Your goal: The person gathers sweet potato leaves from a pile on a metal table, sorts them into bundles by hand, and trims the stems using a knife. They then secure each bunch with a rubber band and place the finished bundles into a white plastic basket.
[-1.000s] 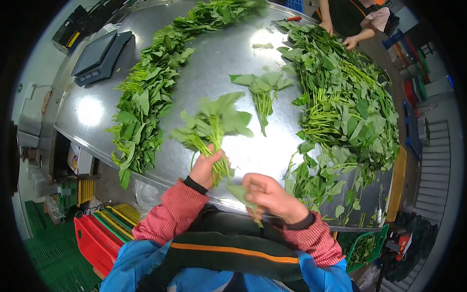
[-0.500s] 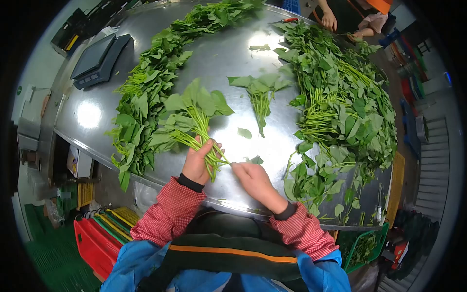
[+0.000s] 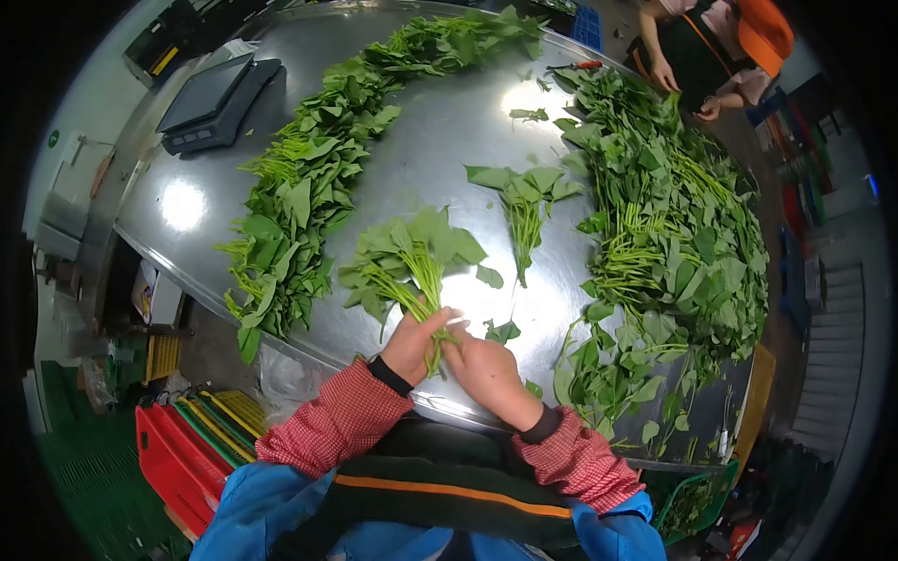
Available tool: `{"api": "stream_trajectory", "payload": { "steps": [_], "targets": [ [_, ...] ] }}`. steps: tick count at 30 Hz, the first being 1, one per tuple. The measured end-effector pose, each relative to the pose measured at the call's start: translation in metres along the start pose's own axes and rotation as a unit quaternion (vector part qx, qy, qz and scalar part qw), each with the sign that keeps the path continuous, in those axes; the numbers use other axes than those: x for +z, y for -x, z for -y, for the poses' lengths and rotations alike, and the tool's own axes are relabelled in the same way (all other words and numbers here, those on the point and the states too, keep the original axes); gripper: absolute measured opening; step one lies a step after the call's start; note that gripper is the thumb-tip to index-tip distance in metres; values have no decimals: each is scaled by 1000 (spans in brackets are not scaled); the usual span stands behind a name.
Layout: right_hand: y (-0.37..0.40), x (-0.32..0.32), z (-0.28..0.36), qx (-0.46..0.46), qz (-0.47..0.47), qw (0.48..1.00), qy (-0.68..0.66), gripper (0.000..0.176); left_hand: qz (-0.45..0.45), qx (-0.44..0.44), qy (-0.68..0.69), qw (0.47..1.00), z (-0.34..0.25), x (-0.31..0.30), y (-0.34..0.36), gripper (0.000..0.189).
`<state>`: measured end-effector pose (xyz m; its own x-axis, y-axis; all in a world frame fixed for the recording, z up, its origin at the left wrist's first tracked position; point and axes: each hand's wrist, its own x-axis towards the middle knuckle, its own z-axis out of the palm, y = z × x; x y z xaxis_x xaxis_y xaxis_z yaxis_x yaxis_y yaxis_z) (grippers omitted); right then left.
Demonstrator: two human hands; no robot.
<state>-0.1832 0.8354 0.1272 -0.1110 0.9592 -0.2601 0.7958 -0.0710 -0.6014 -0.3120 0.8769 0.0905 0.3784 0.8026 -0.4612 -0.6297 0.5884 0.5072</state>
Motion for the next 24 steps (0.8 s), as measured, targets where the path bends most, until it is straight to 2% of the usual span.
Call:
{"api": "stream_trajectory", "payload": {
  "steps": [2,4,5,6,8,9,10,12,15,17,18,19,20,21,23,24],
  "targets": [
    [2,-5,8,-45,56,995,72,30,2,-23,-24,999,2,-20,1,27],
    [5,-25,21,-112,99,980,128,30,23,-75,-163,984,-13,-38,2,26],
    [3,-36,33,-70,143,974,162,30,30,-99,-230,968,-20,-44,4,26],
    [-1,-48,48,-155,95,970,161,36,99,-88,-315,940,-28,-47,6,26],
    [-11,-67,76,-322,1,935,149,54,226,-68,-476,847,-39,-53,16,28],
    [-15,-68,85,-355,69,909,205,76,331,99,-533,772,-27,-71,12,33],
    [-22,-65,89,-368,83,898,228,76,314,-79,-516,793,-48,-59,26,30],
    [-36,-57,90,-391,111,871,274,75,347,-207,-512,758,-97,-38,47,33],
    [-61,-35,74,-425,97,849,299,46,286,-234,-505,780,-135,-55,57,36],
    [-83,-32,81,-478,76,834,266,24,226,-90,-447,861,-150,-89,70,39],
    [-95,-35,94,-463,77,844,258,25,195,-18,-414,889,-156,-105,80,40],
    [-105,-39,108,-446,75,856,251,25,77,46,-291,952,-162,-115,91,43],
    [-117,-41,121,-425,71,869,243,25,-41,108,-158,981,-166,-124,103,45],
    [-130,-38,137,-398,53,891,210,26,-70,163,-84,980,-162,-142,113,45],
    [-159,-28,174,-363,40,925,107,34,-105,132,-85,982,-136,-170,127,42],
    [-175,-13,189,-358,-1,931,65,36,-114,111,-88,983,-121,-176,129,41]
  ]
}}
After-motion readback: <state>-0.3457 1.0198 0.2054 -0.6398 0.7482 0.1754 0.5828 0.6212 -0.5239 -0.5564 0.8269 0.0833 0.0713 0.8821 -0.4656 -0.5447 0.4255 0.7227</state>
